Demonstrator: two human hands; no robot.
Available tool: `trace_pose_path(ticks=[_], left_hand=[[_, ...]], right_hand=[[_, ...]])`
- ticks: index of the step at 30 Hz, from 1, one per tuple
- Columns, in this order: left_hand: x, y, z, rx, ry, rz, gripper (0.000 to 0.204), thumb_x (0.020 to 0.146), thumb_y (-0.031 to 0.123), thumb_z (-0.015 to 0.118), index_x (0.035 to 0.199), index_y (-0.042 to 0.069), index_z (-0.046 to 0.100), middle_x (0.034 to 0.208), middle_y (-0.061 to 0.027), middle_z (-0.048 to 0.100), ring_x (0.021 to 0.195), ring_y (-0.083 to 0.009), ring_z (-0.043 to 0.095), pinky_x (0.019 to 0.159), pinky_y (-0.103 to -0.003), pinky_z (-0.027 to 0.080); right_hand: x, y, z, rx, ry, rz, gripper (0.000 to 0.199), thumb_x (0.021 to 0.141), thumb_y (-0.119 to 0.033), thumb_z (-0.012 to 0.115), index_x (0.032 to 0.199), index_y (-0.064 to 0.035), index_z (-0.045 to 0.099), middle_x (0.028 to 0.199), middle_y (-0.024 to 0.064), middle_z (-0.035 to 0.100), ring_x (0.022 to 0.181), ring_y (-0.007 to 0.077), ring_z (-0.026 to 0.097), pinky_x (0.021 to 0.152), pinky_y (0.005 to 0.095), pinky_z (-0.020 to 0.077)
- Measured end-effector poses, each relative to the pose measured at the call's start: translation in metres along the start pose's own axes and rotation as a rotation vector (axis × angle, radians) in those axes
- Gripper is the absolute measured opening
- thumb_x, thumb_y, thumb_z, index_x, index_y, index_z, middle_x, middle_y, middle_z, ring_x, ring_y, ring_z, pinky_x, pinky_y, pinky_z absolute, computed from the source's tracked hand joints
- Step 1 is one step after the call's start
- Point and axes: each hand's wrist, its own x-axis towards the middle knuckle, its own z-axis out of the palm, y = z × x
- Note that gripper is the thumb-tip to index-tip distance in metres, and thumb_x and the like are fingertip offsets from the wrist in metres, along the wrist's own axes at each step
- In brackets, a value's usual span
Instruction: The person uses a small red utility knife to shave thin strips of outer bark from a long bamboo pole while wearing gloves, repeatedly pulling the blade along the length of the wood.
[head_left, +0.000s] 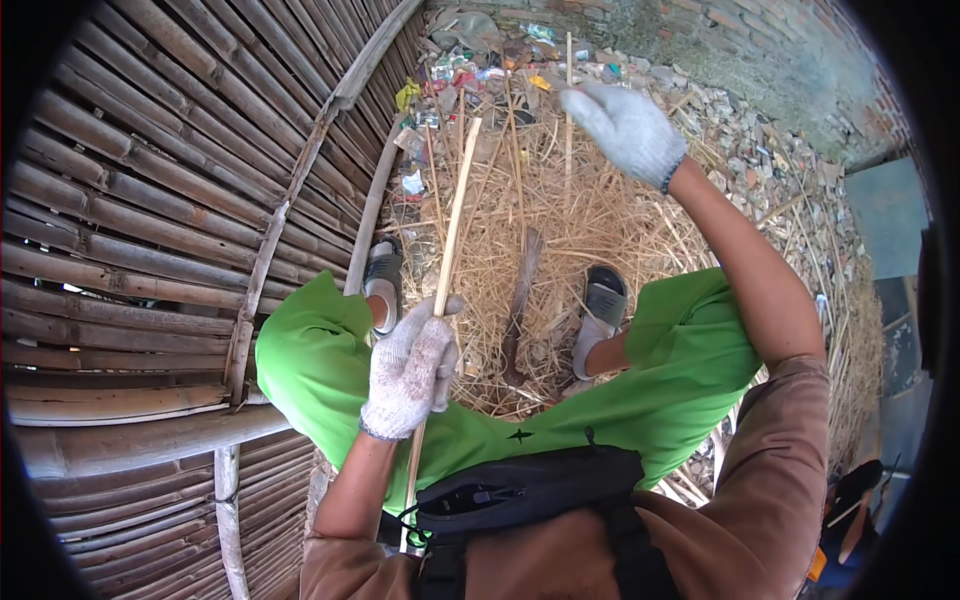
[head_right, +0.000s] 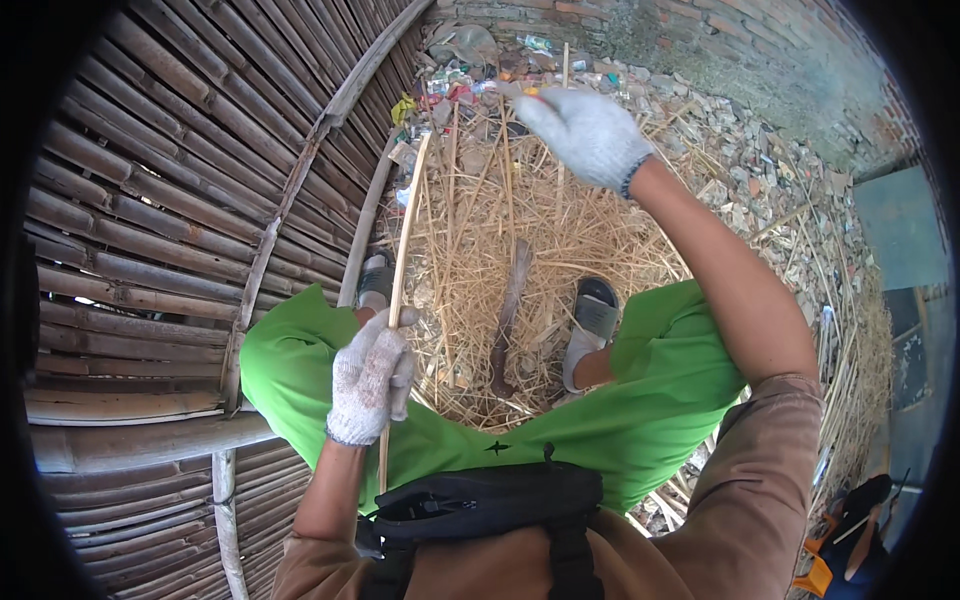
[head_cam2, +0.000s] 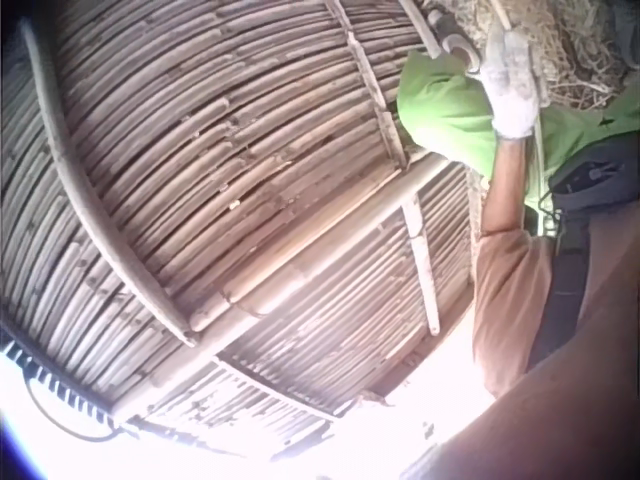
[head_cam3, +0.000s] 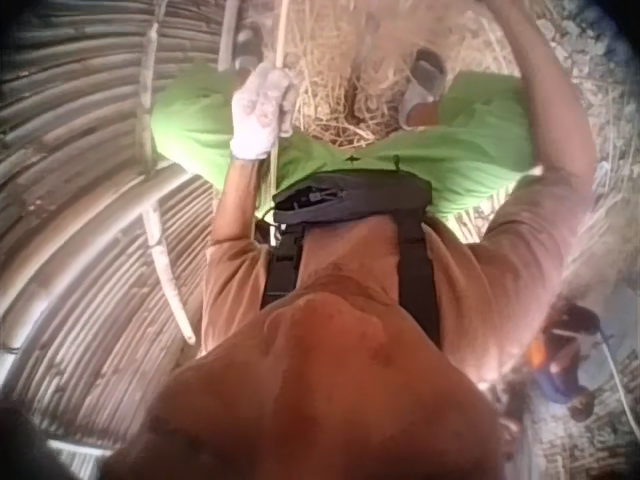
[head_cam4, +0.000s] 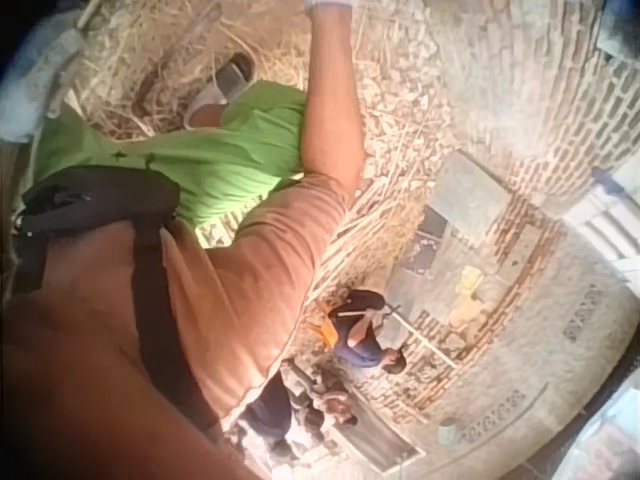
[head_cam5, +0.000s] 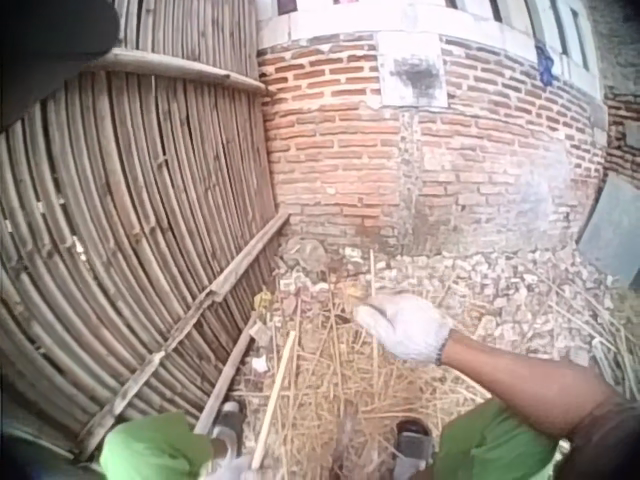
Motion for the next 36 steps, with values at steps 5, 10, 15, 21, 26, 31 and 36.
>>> trace_pose_path(ticks=[5, 10, 15, 21, 26, 31, 36], left_hand=[[0.000, -0.003, 0.004, 0.021, 0.029, -0.007, 0.043, 0.118, 0.029, 0.052, 0.151, 0.001, 0.054, 0.074, 0.0034, 0.051, 0.047, -0.0044, 0.046, 0.042, -0.022, 0.038], [0.001, -0.003, 0.009, 0.174, 0.040, 0.046, 0.040, 0.116, 0.025, 0.054, 0.148, 0.001, 0.060, 0.075, 0.0046, 0.056, 0.052, -0.0047, 0.050, 0.047, -0.022, 0.041], [0.004, -0.019, -0.001, 0.459, 0.101, 0.235, 0.039, 0.113, 0.022, 0.058, 0.145, -0.001, 0.062, 0.071, 0.0030, 0.059, 0.054, -0.0082, 0.055, 0.052, -0.027, 0.045], [0.001, -0.018, -0.004, 0.359, 0.113, 0.281, 0.040, 0.116, 0.031, 0.056, 0.142, 0.002, 0.064, 0.062, 0.0062, 0.053, 0.046, -0.0036, 0.048, 0.043, -0.024, 0.038], [-0.019, -0.018, -0.009, 0.275, 0.007, 0.221, 0.042, 0.117, 0.030, 0.052, 0.142, -0.002, 0.059, 0.065, 0.0026, 0.053, 0.042, -0.0061, 0.048, 0.040, -0.023, 0.038], [-0.012, -0.006, -0.007, 0.000, 0.000, 0.032, 0.044, 0.116, 0.031, 0.052, 0.140, -0.006, 0.057, 0.063, 0.0021, 0.048, 0.040, -0.0083, 0.043, 0.037, -0.024, 0.034], [-0.011, -0.008, -0.001, -0.054, 0.003, 0.020, 0.042, 0.116, 0.029, 0.053, 0.137, -0.007, 0.058, 0.062, 0.0007, 0.047, 0.039, -0.0100, 0.042, 0.036, -0.025, 0.033]], right_hand=[[-0.019, -0.066, 0.005, 0.041, -0.216, -0.199, 0.067, 0.110, -0.067, 0.042, 0.109, -0.0078, 0.073, 0.095, 0.0223, 0.077, 0.092, 0.0440, 0.075, 0.084, 0.0562, 0.0582], [-0.023, -0.079, 0.010, -0.007, -0.238, -0.274, 0.060, 0.109, -0.064, 0.048, 0.107, -0.0102, 0.075, 0.091, 0.0215, 0.076, 0.087, 0.0428, 0.076, 0.080, 0.0558, 0.0592], [-0.013, -0.076, 0.006, -0.103, -0.236, -0.312, 0.058, 0.108, -0.063, 0.051, 0.104, -0.0110, 0.075, 0.086, 0.0205, 0.076, 0.083, 0.0416, 0.076, 0.077, 0.0559, 0.0602], [-0.002, -0.073, 0.007, -0.218, -0.189, -0.326, 0.065, 0.107, -0.068, 0.046, 0.096, -0.0092, 0.072, 0.086, 0.0203, 0.076, 0.084, 0.0415, 0.076, 0.078, 0.0542, 0.0610], [0.053, 0.082, -0.045, -0.229, 0.119, 0.117, 0.086, 0.108, -0.077, 0.029, 0.118, -0.0064, 0.078, 0.100, 0.0236, 0.079, 0.099, 0.0405, 0.078, 0.092, 0.0520, 0.0599], [0.004, -0.034, 0.005, 0.020, -0.100, -0.084, 0.075, 0.109, -0.070, 0.041, 0.124, -0.0050, 0.073, 0.095, 0.0238, 0.075, 0.092, 0.0445, 0.073, 0.086, 0.0518, 0.0579], [-0.015, -0.085, 0.008, 0.051, -0.229, -0.261, 0.064, 0.110, -0.065, 0.043, 0.107, -0.0089, 0.073, 0.094, 0.0209, 0.076, 0.091, 0.0439, 0.074, 0.083, 0.0570, 0.0579]])
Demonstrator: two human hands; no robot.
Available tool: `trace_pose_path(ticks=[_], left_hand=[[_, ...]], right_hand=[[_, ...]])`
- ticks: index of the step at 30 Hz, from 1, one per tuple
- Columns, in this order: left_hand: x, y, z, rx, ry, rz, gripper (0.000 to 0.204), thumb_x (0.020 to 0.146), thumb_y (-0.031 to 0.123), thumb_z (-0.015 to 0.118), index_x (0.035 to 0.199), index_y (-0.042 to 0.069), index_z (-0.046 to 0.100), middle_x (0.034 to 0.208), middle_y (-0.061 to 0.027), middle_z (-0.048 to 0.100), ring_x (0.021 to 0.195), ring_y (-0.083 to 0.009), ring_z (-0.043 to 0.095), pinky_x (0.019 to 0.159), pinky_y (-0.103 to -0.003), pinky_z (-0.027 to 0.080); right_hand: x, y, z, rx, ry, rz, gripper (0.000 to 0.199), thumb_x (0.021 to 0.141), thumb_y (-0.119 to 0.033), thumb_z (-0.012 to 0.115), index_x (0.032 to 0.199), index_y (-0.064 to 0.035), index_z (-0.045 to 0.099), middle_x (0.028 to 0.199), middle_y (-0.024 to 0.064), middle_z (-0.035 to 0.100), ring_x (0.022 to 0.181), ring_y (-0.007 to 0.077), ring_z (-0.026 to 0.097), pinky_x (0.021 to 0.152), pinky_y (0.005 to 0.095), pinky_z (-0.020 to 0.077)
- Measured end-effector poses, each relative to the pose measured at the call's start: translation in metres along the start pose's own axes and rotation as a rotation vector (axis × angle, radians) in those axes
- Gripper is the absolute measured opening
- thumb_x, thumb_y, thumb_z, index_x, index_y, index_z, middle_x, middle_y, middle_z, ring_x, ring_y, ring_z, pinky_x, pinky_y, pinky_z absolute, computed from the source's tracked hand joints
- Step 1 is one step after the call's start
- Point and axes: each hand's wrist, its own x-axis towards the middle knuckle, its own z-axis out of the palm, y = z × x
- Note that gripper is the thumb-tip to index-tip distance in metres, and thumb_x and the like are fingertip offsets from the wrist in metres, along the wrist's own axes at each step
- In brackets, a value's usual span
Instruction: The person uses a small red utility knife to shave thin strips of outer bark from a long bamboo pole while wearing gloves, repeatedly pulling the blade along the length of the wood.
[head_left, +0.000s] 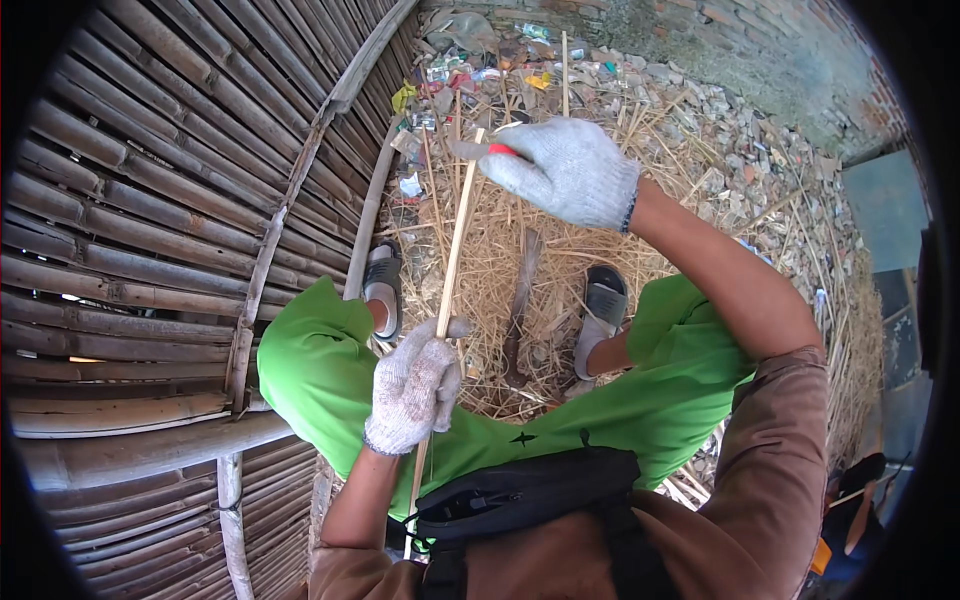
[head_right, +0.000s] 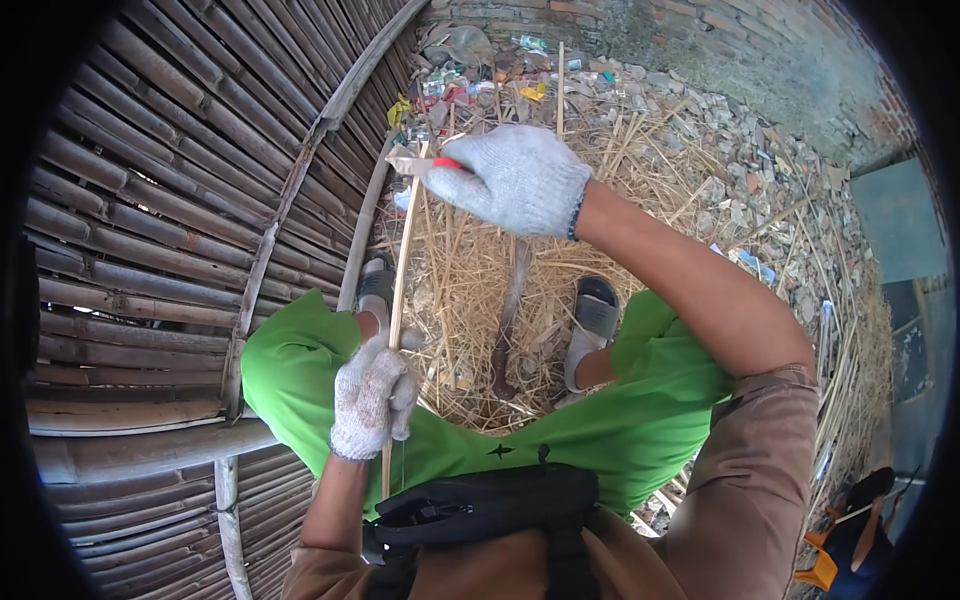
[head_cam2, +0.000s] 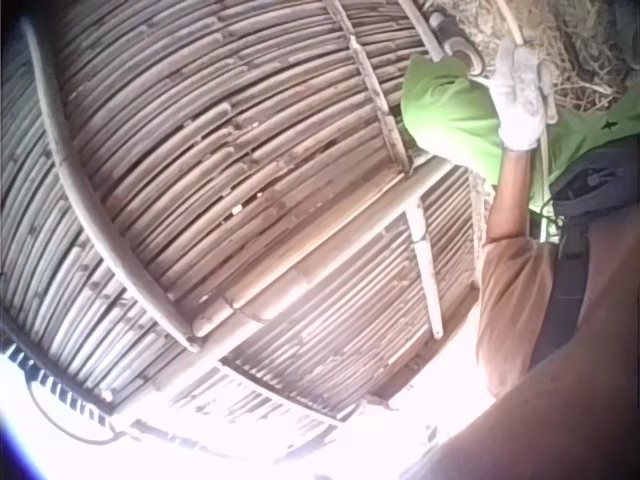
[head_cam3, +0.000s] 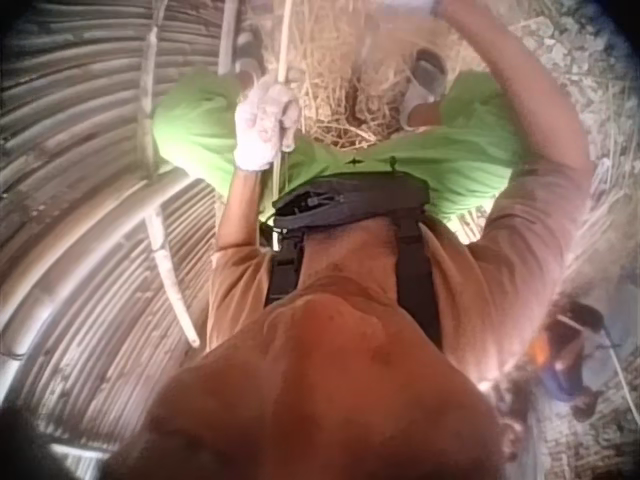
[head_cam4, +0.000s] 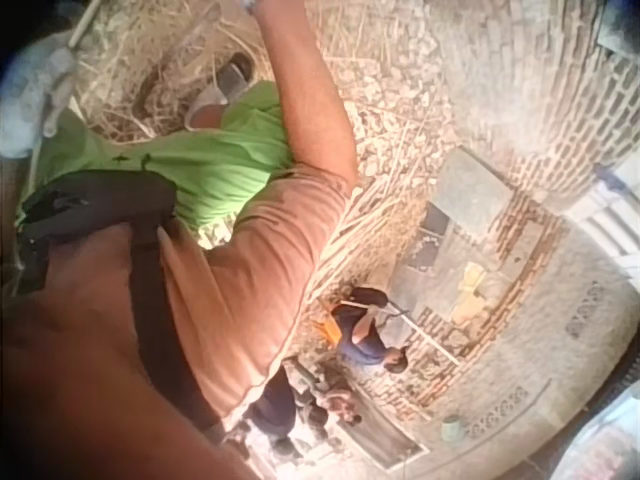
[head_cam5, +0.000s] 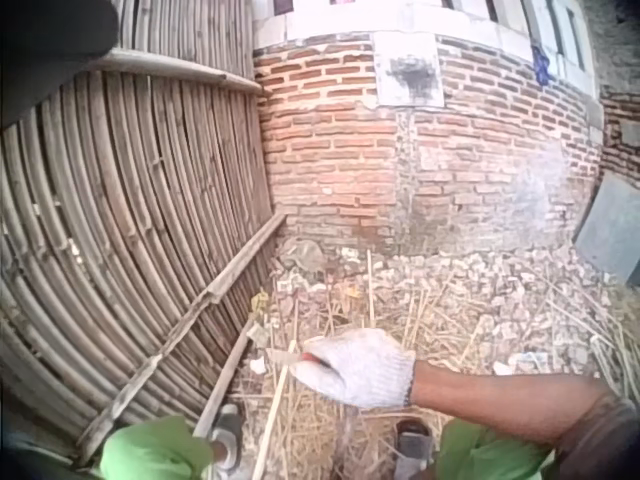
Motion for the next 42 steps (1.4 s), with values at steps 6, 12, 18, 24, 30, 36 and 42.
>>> trace_pose_path(ticks=[6, 12, 18, 24, 30, 36, 42], left_hand=[[0.003, 0.000, 0.002, -0.029, -0.013, -0.028, 0.041, 0.115, 0.028, 0.053, 0.136, -0.008, 0.059, 0.062, 0.0009, 0.046, 0.039, -0.0105, 0.042, 0.035, -0.026, 0.033], [-0.003, 0.000, -0.002, -0.005, -0.019, -0.028, 0.041, 0.115, 0.027, 0.053, 0.134, -0.008, 0.059, 0.059, 0.0017, 0.042, 0.038, -0.0104, 0.040, 0.034, -0.026, 0.032], [-0.007, -0.008, -0.014, -0.013, -0.090, -0.037, 0.040, 0.117, 0.027, 0.050, 0.134, -0.007, 0.059, 0.062, 0.0020, 0.045, 0.041, -0.0085, 0.042, 0.038, -0.025, 0.033], [-0.002, -0.003, -0.005, -0.043, -0.047, -0.051, 0.039, 0.115, 0.027, 0.053, 0.131, -0.009, 0.059, 0.060, 0.0010, 0.044, 0.038, -0.0106, 0.041, 0.035, -0.026, 0.032], [0.000, -0.005, -0.005, -0.132, -0.061, -0.066, 0.043, 0.113, 0.031, 0.059, 0.128, -0.009, 0.060, 0.058, 0.0001, 0.043, 0.035, -0.0132, 0.040, 0.032, -0.028, 0.031], [-0.004, -0.007, -0.013, -0.279, -0.100, -0.063, 0.042, 0.115, 0.029, 0.056, 0.128, -0.010, 0.058, 0.060, -0.0005, 0.044, 0.038, -0.0110, 0.038, 0.034, -0.027, 0.030], [-0.011, -0.012, -0.019, -0.343, -0.199, -0.052, 0.048, 0.113, 0.035, 0.059, 0.126, -0.011, 0.060, 0.060, -0.0004, 0.045, 0.038, -0.0111, 0.037, 0.033, -0.028, 0.031]], right_hand=[[-0.008, -0.009, 0.004, -0.064, -0.010, -0.096, 0.045, 0.104, -0.060, 0.059, 0.102, -0.0172, 0.075, 0.083, 0.0175, 0.074, 0.082, 0.0406, 0.076, 0.075, 0.0570, 0.0584], [0.011, 0.041, -0.017, -0.202, 0.092, 0.141, 0.066, 0.110, -0.068, 0.041, 0.101, -0.0096, 0.070, 0.082, 0.0186, 0.072, 0.082, 0.0391, 0.075, 0.075, 0.0545, 0.0587], [-0.004, 0.092, -0.039, -0.103, 0.235, 0.300, 0.074, 0.110, -0.071, 0.037, 0.124, -0.0090, 0.075, 0.094, 0.0217, 0.077, 0.088, 0.0368, 0.077, 0.083, 0.0482, 0.0609], [-0.010, 0.003, -0.007, 0.016, 0.026, 0.005, 0.061, 0.107, -0.065, 0.047, 0.102, -0.0110, 0.073, 0.087, 0.0219, 0.075, 0.086, 0.0424, 0.075, 0.079, 0.0570, 0.0586], [-0.023, -0.014, 0.003, -0.048, 0.020, -0.104, 0.052, 0.106, -0.061, 0.056, 0.094, -0.0131, 0.074, 0.080, 0.0181, 0.073, 0.076, 0.0391, 0.075, 0.070, 0.0544, 0.0600], [0.001, 0.016, -0.013, -0.172, -0.036, 0.136, 0.062, 0.110, -0.066, 0.042, 0.101, -0.0140, 0.073, 0.076, 0.0168, 0.070, 0.073, 0.0392, 0.073, 0.069, 0.0537, 0.0582], [-0.014, 0.094, -0.043, -0.175, 0.271, 0.275, 0.063, 0.112, -0.060, 0.044, 0.120, -0.0046, 0.073, 0.098, 0.0250, 0.075, 0.097, 0.0450, 0.073, 0.086, 0.0527, 0.0577]])
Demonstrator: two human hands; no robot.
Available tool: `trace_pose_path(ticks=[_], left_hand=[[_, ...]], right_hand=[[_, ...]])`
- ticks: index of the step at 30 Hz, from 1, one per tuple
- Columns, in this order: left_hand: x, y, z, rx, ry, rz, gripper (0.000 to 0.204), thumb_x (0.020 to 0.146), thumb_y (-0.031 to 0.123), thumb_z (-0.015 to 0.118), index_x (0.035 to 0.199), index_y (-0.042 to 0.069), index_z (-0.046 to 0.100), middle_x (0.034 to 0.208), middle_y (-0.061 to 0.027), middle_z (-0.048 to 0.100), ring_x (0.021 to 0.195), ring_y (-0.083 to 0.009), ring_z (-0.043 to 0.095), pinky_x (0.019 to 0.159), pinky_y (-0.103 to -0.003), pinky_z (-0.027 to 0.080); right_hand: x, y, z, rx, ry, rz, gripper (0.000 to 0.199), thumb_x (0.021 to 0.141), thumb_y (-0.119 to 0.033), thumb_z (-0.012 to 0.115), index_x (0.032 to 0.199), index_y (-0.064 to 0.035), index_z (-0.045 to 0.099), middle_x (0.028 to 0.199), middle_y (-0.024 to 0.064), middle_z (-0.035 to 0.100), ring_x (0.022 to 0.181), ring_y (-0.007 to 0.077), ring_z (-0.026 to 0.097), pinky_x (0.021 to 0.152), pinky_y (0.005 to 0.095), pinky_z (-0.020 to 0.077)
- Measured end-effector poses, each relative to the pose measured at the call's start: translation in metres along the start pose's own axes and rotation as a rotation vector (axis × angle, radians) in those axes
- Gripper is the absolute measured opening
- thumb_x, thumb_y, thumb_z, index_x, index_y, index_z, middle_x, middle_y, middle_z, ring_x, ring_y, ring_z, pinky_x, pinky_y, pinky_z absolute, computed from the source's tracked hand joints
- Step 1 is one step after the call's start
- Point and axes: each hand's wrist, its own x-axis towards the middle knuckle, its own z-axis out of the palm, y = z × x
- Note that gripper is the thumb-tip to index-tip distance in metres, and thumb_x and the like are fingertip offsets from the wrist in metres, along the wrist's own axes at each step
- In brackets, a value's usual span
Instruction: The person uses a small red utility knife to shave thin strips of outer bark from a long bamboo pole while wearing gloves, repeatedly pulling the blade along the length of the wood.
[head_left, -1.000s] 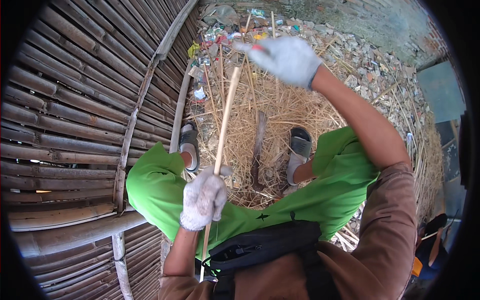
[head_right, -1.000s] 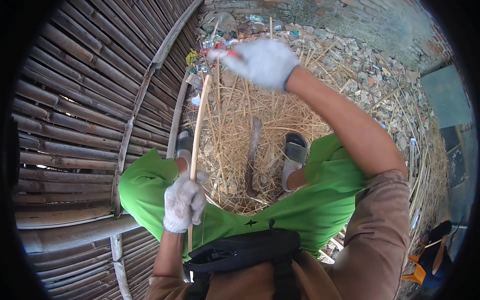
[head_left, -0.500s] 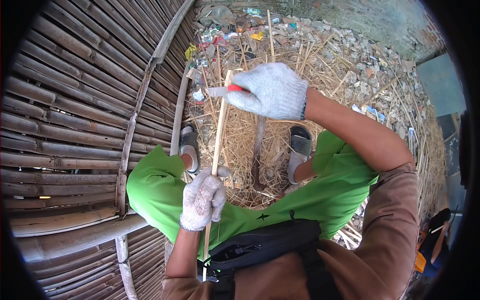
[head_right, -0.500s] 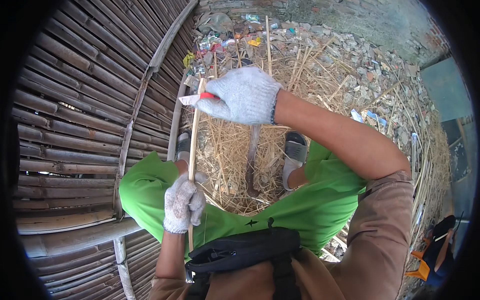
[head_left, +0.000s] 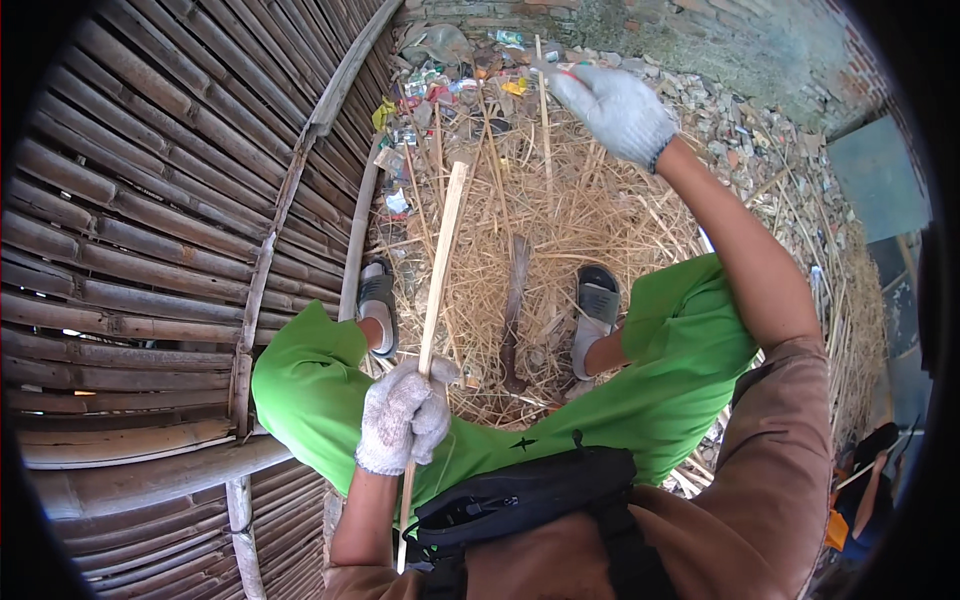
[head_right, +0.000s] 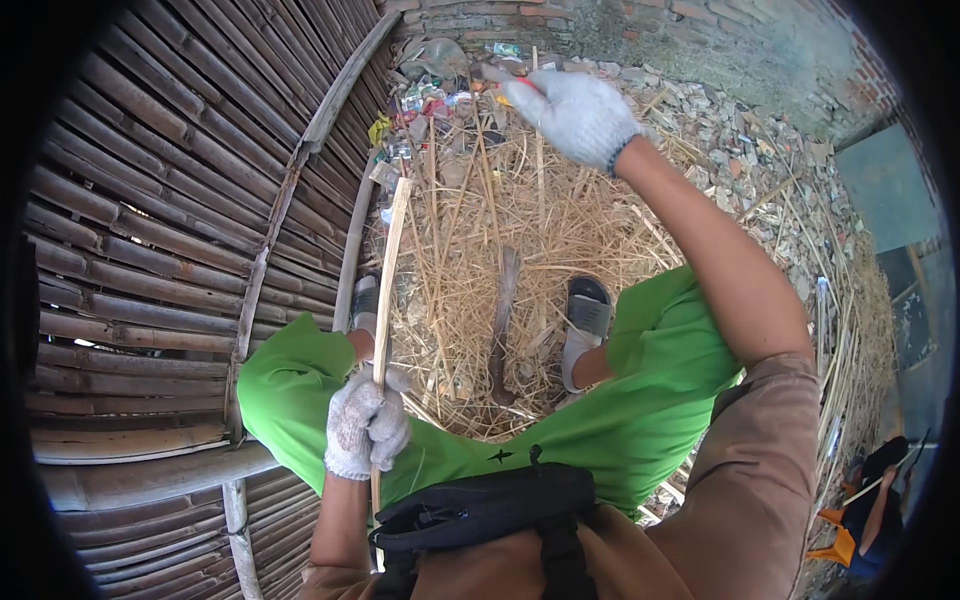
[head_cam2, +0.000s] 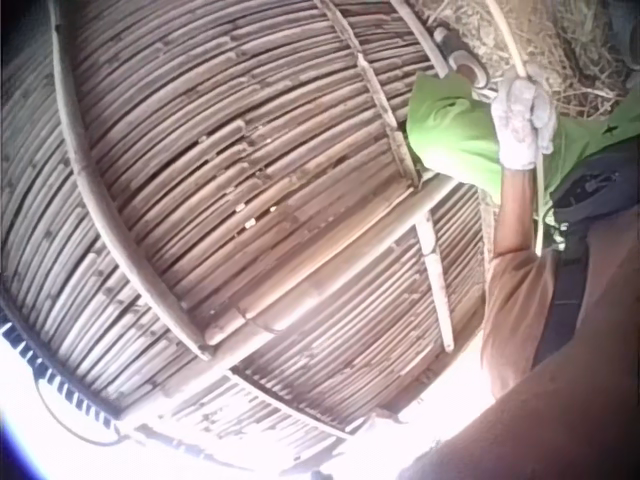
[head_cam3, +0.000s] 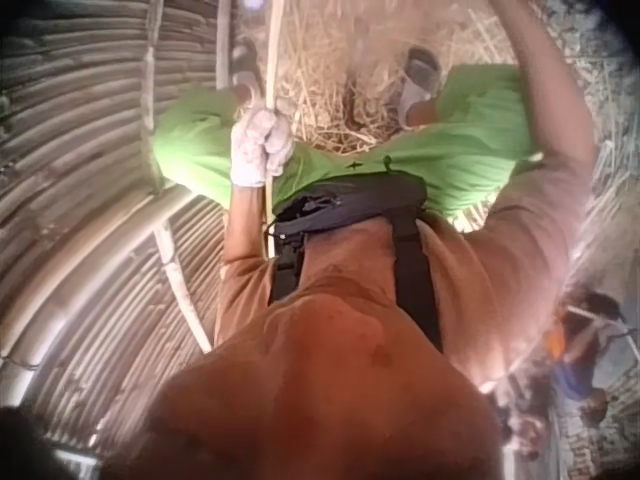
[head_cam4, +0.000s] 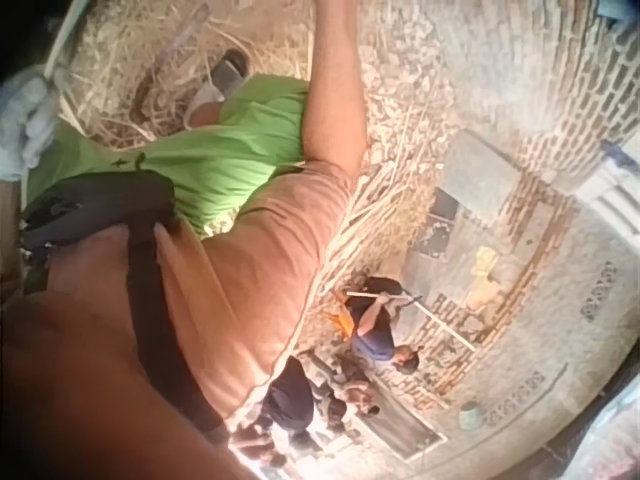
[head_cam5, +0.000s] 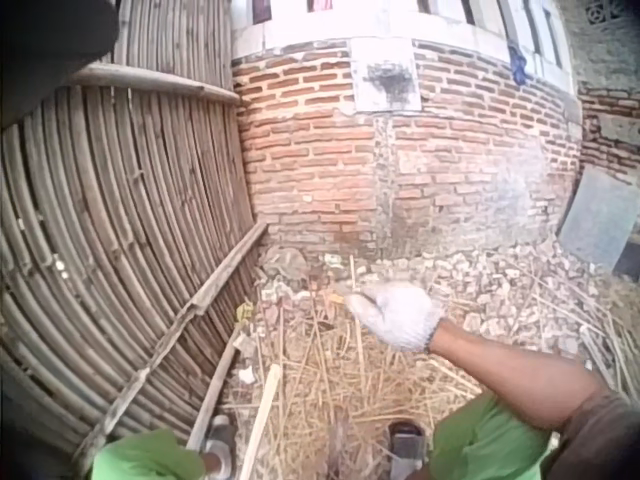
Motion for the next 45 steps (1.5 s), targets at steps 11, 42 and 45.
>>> trace_pose_path(ticks=[11, 42, 45], left_hand=[[0.009, -0.001, 0.004, 0.007, 0.033, -0.004, 0.048, 0.113, 0.035, 0.060, 0.126, -0.011, 0.060, 0.061, -0.0003, 0.046, 0.038, -0.0114, 0.039, 0.032, -0.028, 0.031], [0.010, 0.002, 0.012, 0.324, 0.249, 0.059, 0.040, 0.116, 0.024, 0.056, 0.138, -0.009, 0.059, 0.062, -0.0023, 0.056, 0.042, -0.0104, 0.050, 0.041, -0.024, 0.040], [0.009, -0.001, 0.012, 0.399, 0.200, 0.064, 0.040, 0.116, 0.022, 0.056, 0.141, -0.008, 0.058, 0.066, -0.0038, 0.058, 0.043, -0.0102, 0.051, 0.041, -0.024, 0.040]], right_hand=[[-0.045, -0.110, 0.007, 0.126, -0.332, -0.333, 0.049, 0.109, -0.057, 0.054, 0.110, -0.0129, 0.074, 0.087, 0.0185, 0.073, 0.088, 0.0418, 0.075, 0.078, 0.0554, 0.0582], [-0.022, -0.054, 0.018, 0.132, -0.080, -0.101, 0.065, 0.109, -0.067, 0.045, 0.094, -0.0093, 0.072, 0.090, 0.0215, 0.075, 0.087, 0.0414, 0.076, 0.078, 0.0565, 0.0591], [-0.035, -0.091, 0.023, 0.156, -0.279, -0.201, 0.060, 0.108, -0.064, 0.049, 0.095, -0.0103, 0.072, 0.087, 0.0212, 0.074, 0.084, 0.0422, 0.075, 0.075, 0.0570, 0.0590]])
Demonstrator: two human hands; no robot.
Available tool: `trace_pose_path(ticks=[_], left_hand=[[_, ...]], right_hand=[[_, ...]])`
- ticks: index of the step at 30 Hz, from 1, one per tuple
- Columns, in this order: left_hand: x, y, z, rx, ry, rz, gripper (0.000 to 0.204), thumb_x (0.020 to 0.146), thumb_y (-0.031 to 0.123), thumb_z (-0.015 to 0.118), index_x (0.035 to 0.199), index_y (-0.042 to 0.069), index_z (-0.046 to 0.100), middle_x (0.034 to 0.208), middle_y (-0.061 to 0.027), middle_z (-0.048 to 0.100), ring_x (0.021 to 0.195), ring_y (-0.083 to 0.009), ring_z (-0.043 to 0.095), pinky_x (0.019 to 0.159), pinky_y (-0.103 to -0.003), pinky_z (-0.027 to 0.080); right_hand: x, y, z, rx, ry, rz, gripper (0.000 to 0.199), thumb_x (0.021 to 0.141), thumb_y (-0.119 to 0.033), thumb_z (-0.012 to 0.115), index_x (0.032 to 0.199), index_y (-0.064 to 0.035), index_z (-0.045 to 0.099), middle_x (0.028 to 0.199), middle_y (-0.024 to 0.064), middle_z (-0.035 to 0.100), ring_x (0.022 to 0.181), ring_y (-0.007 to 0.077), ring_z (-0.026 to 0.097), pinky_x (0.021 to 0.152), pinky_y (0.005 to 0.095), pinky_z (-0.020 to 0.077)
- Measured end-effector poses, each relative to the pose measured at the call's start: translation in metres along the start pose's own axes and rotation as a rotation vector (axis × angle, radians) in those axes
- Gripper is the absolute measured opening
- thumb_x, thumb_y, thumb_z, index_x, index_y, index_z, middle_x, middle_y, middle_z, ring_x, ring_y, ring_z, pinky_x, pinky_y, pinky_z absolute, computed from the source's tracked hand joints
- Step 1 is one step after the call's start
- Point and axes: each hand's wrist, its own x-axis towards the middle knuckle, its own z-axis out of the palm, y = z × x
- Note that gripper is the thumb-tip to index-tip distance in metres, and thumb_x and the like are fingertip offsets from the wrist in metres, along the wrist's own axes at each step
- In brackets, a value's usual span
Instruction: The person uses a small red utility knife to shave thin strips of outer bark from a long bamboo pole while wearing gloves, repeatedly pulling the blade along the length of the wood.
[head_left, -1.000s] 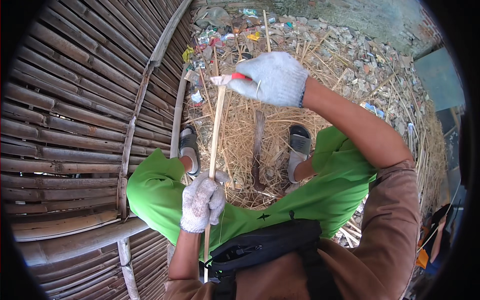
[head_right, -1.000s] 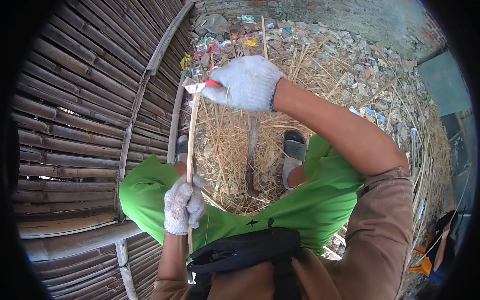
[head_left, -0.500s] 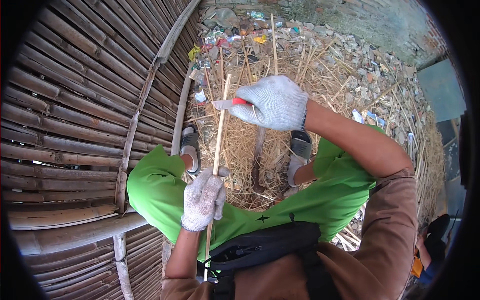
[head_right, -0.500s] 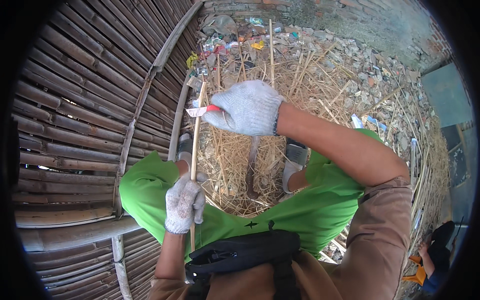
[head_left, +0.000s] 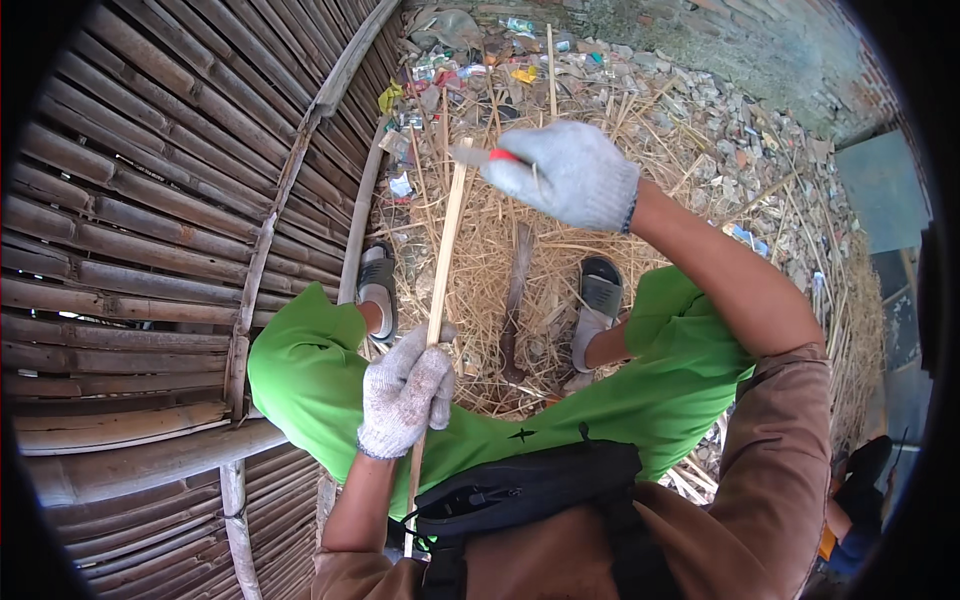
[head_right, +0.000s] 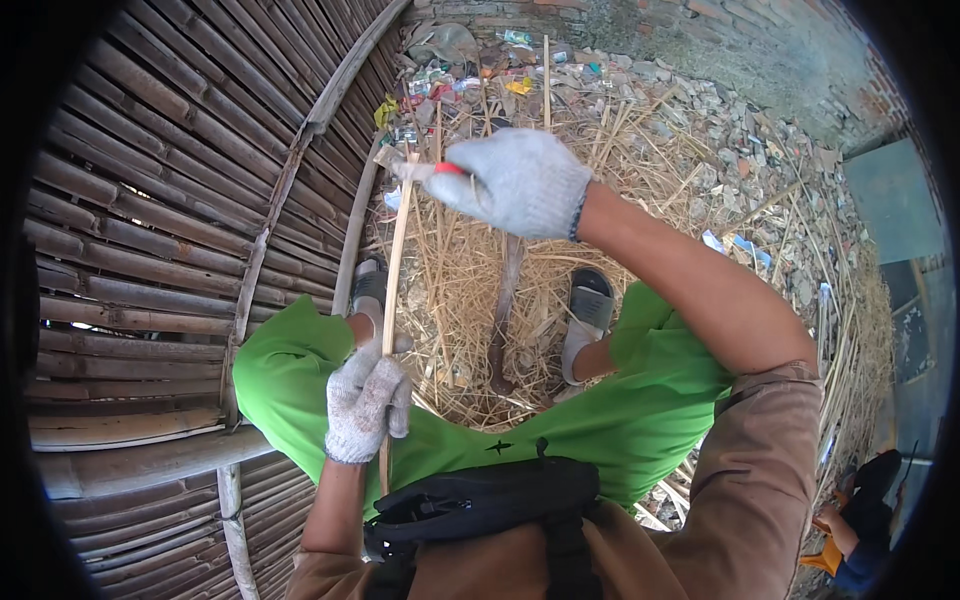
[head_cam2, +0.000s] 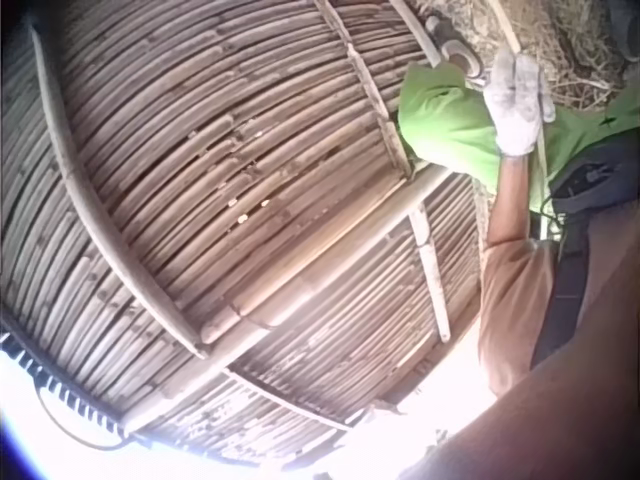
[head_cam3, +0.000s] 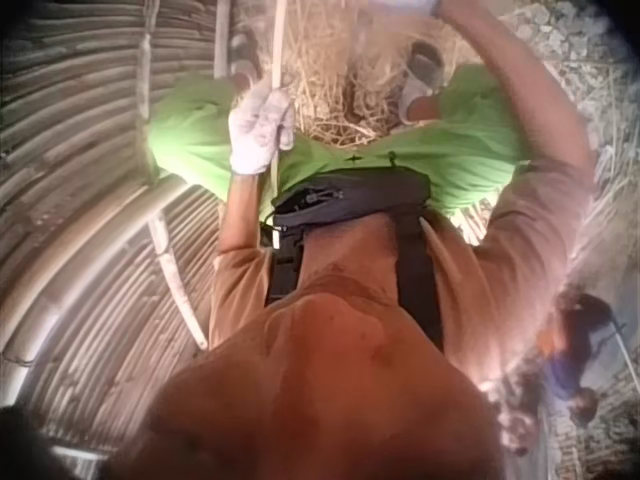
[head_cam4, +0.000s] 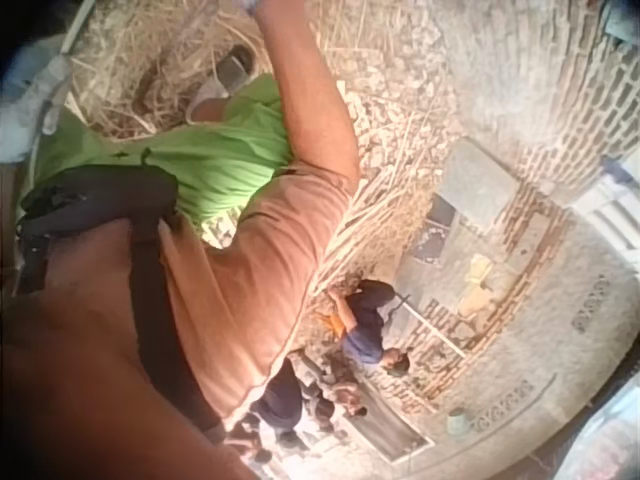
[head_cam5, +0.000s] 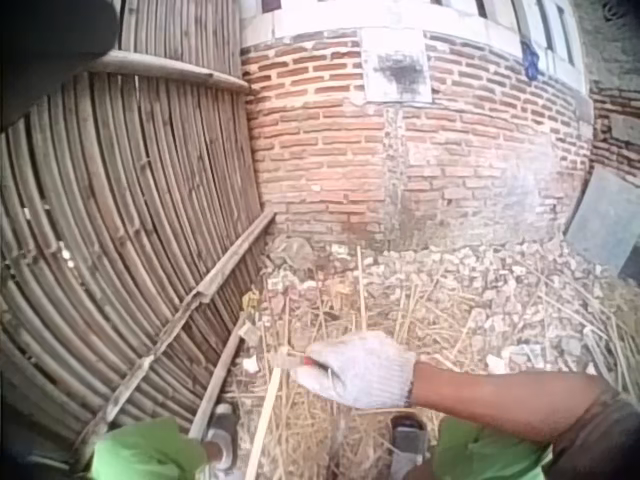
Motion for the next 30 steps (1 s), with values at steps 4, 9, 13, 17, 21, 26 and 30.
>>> trace_pose_path(ticks=[4, 9, 13, 17, 21, 26, 30], left_hand=[[-0.003, -0.002, -0.002, 0.116, 0.005, 0.016, 0.039, 0.116, 0.022, 0.056, 0.140, -0.007, 0.060, 0.068, -0.0029, 0.057, 0.044, -0.0088, 0.050, 0.041, -0.024, 0.040], [-0.013, -0.001, -0.004, 0.139, -0.025, 0.021, 0.039, 0.114, 0.025, 0.059, 0.136, -0.007, 0.062, 0.065, -0.0008, 0.054, 0.043, -0.0077, 0.048, 0.041, -0.024, 0.038], [-0.011, -0.007, -0.005, 0.067, -0.065, 0.053, 0.042, 0.113, 0.027, 0.061, 0.136, -0.008, 0.062, 0.065, -0.0008, 0.054, 0.043, -0.0076, 0.048, 0.040, -0.023, 0.037], [-0.008, -0.005, -0.004, 0.078, 0.016, 0.024, 0.040, 0.114, 0.026, 0.060, 0.138, -0.006, 0.062, 0.068, -0.0021, 0.057, 0.044, -0.0080, 0.049, 0.041, -0.024, 0.040], [-0.006, 0.000, 0.001, 0.180, 0.028, 0.048, 0.037, 0.114, 0.024, 0.059, 0.138, -0.004, 0.063, 0.067, -0.0012, 0.057, 0.045, -0.0079, 0.051, 0.042, -0.024, 0.041], [-0.004, 0.003, 0.005, 0.300, 0.050, 0.112, 0.035, 0.113, 0.024, 0.059, 0.135, -0.003, 0.065, 0.065, 0.0018, 0.057, 0.046, -0.0062, 0.052, 0.042, -0.025, 0.040], [-0.005, -0.008, -0.002, 0.369, 0.027, 0.233, 0.034, 0.112, 0.024, 0.059, 0.133, -0.002, 0.066, 0.065, 0.0022, 0.057, 0.047, -0.0057, 0.052, 0.043, -0.025, 0.041]], right_hand=[[-0.006, -0.012, 0.011, -0.054, -0.004, -0.187, 0.057, 0.107, -0.064, 0.051, 0.095, -0.0118, 0.071, 0.081, 0.0191, 0.073, 0.077, 0.0416, 0.075, 0.071, 0.0555, 0.0595], [0.014, 0.021, -0.012, -0.187, -0.016, 0.016, 0.063, 0.110, -0.066, 0.042, 0.095, -0.0134, 0.073, 0.083, 0.0170, 0.075, 0.082, 0.0372, 0.077, 0.074, 0.0519, 0.0616], [0.025, 0.096, -0.030, -0.326, 0.246, 0.062, 0.065, 0.111, -0.065, 0.041, 0.101, -0.0118, 0.075, 0.087, 0.0188, 0.077, 0.084, 0.0387, 0.077, 0.077, 0.0524, 0.0611], [-0.002, 0.022, -0.008, -0.030, 0.130, 0.012, 0.060, 0.110, -0.064, 0.046, 0.103, -0.0122, 0.075, 0.087, 0.0195, 0.075, 0.084, 0.0404, 0.076, 0.077, 0.0538, 0.0606], [-0.011, -0.018, 0.005, -0.057, -0.050, -0.209, 0.051, 0.107, -0.061, 0.054, 0.100, -0.0140, 0.074, 0.085, 0.0169, 0.075, 0.081, 0.0404, 0.076, 0.073, 0.0536, 0.0608], [-0.006, -0.013, 0.004, -0.133, -0.036, -0.208, 0.054, 0.107, -0.063, 0.052, 0.097, -0.0143, 0.073, 0.082, 0.0154, 0.074, 0.081, 0.0389, 0.076, 0.071, 0.0518, 0.0614], [0.024, 0.026, -0.052, -0.193, 0.042, 0.295, 0.078, 0.108, -0.075, 0.030, 0.094, -0.0127, 0.074, 0.078, 0.0165, 0.073, 0.081, 0.0364, 0.077, 0.074, 0.0518, 0.0618]])
